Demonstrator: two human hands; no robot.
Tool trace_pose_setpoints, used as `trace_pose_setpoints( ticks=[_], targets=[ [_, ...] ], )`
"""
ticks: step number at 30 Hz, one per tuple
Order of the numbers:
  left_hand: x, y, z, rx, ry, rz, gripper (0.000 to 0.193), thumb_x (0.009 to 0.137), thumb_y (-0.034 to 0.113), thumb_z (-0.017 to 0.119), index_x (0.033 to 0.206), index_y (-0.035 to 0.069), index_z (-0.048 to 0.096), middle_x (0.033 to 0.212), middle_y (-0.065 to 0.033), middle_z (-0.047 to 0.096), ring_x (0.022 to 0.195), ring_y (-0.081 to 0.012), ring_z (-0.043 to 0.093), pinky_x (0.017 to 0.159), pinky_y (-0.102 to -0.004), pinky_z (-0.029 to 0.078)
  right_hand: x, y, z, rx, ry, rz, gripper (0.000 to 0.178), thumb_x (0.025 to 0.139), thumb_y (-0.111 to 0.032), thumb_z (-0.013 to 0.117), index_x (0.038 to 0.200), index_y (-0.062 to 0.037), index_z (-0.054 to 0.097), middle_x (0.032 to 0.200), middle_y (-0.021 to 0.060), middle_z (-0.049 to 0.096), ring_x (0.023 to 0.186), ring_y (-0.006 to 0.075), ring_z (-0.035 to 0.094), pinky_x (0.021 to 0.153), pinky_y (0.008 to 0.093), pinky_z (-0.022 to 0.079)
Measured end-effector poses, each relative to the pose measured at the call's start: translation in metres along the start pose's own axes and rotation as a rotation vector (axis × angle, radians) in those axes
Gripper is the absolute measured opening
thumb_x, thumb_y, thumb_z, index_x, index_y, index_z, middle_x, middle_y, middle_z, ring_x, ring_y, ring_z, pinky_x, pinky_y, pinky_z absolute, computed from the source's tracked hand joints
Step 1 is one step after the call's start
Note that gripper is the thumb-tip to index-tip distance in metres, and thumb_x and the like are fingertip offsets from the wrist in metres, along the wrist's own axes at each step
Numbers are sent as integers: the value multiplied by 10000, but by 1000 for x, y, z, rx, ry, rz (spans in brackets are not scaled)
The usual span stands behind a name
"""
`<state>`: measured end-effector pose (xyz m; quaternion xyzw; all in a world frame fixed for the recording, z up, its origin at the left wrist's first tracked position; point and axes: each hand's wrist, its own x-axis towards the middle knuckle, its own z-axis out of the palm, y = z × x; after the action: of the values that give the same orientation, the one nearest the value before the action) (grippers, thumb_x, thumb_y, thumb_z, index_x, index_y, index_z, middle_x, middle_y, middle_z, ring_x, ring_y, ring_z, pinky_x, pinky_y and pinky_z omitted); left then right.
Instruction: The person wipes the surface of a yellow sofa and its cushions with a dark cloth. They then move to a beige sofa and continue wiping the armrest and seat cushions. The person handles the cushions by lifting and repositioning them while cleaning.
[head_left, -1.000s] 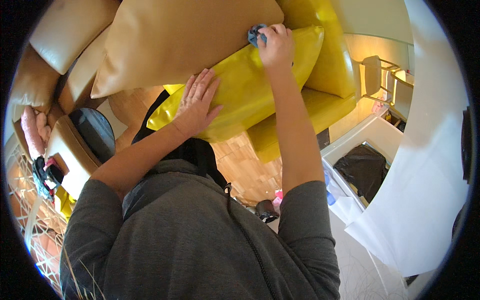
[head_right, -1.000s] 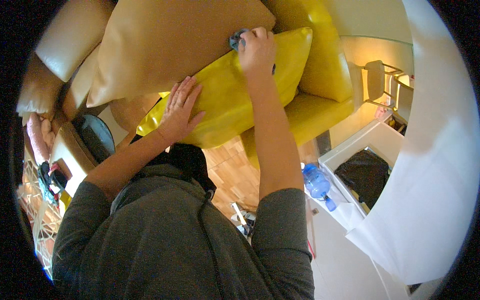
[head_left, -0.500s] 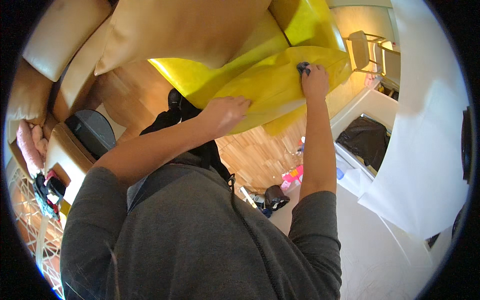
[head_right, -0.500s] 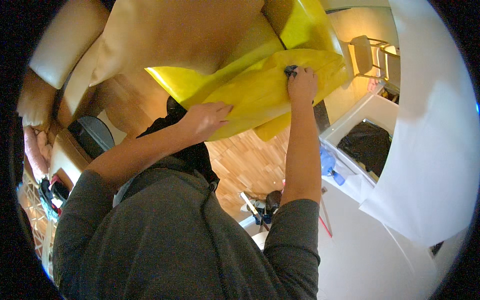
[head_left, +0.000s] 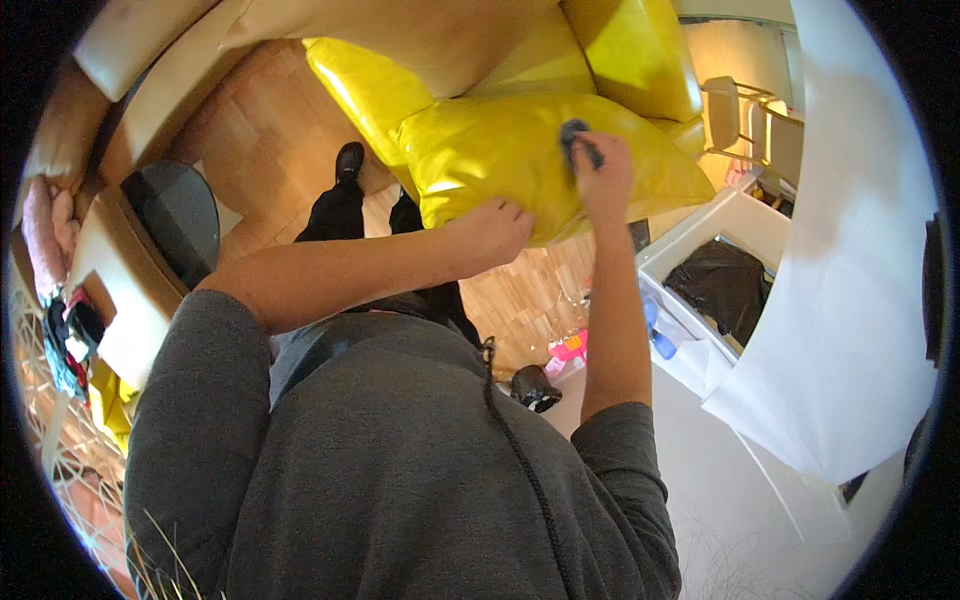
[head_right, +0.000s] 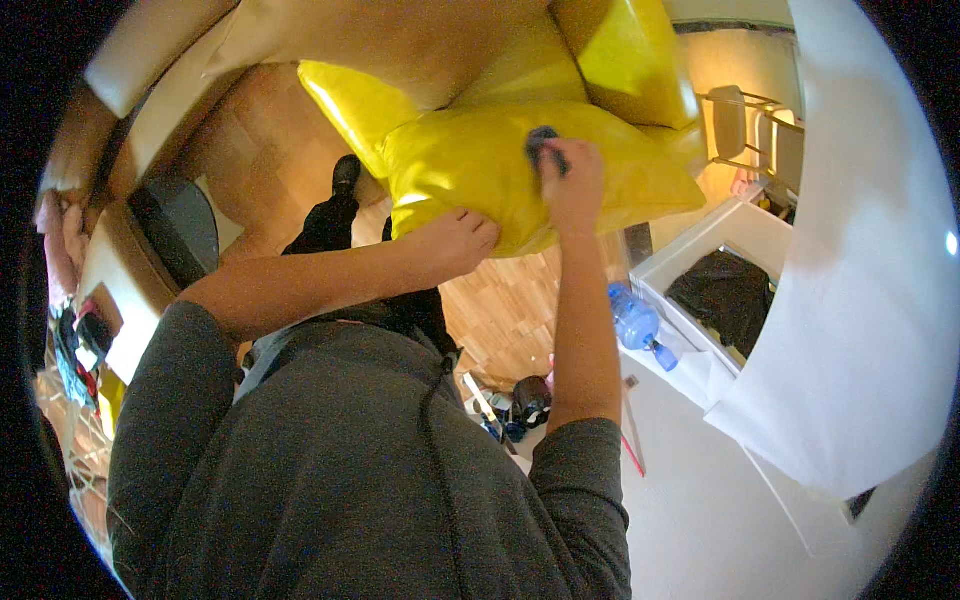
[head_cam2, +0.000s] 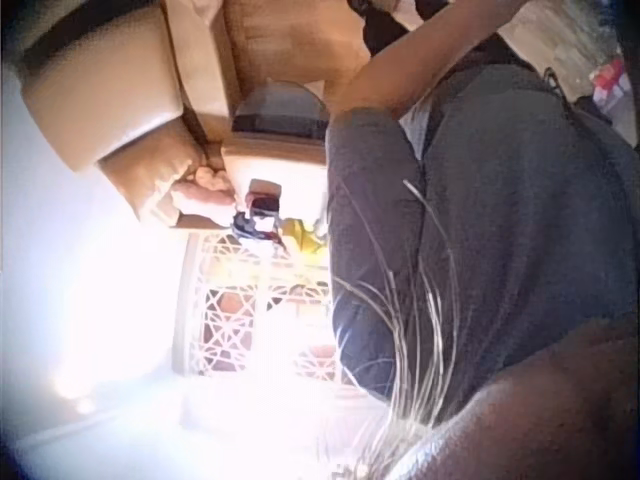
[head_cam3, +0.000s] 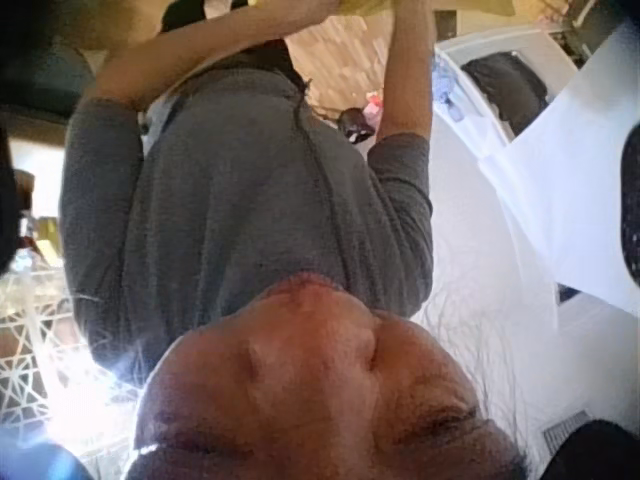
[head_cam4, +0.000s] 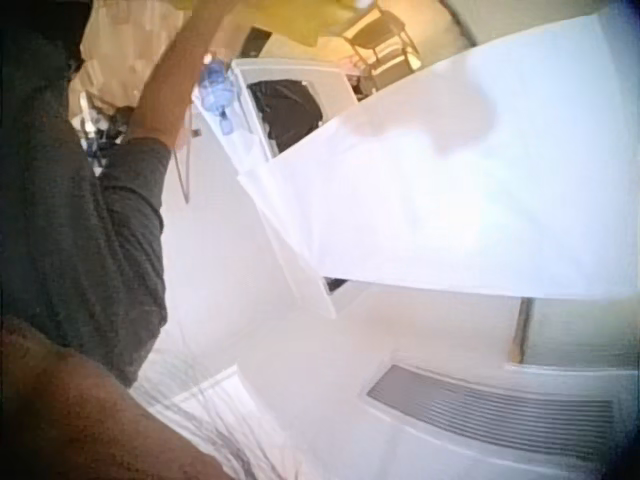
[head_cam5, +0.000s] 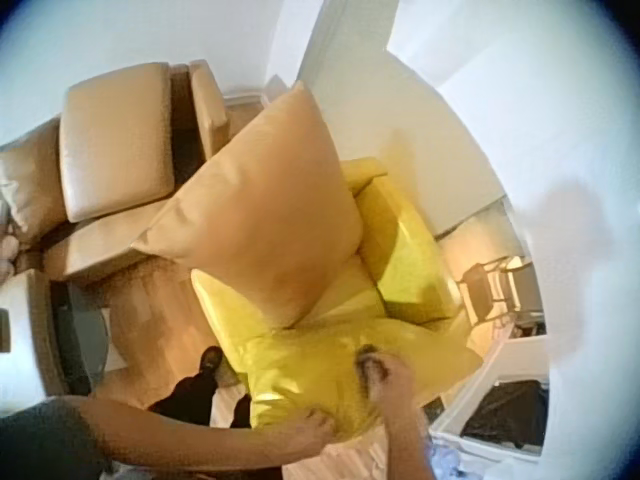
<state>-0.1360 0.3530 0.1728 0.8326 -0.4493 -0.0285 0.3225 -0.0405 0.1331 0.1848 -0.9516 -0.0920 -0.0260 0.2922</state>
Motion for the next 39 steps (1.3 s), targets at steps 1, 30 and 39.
trace_pose_setpoints(
  ticks=[1,30,39],
  targets=[
    [-10,-2,12,-105,166,-41,235,872,270,693,872,39,739,875,-123,652,892,-342,650,799,-467,499,-7,-15,12,-103,-71,-36,161,869,-140,750,1019,-82,744,1026,136,682,1016,365,626,904,447,502],
    [-49,-114,138,-1316,117,-911,546,1105,438,425,1499,78,533,1557,-126,504,1456,-257,443,1226,-367,306,-97,-29,128,-365,-550,-216,172,821,-86,729,992,-100,740,1002,115,651,966,349,612,857,469,504],
    [-60,-124,141,-1197,149,-859,519,1114,406,399,1471,67,561,1518,-137,542,1437,-270,468,1228,-367,309,-91,-44,131,-103,-560,-245,144,826,-90,702,970,-79,709,997,116,634,941,363,596,809,487,492]
  ],
)
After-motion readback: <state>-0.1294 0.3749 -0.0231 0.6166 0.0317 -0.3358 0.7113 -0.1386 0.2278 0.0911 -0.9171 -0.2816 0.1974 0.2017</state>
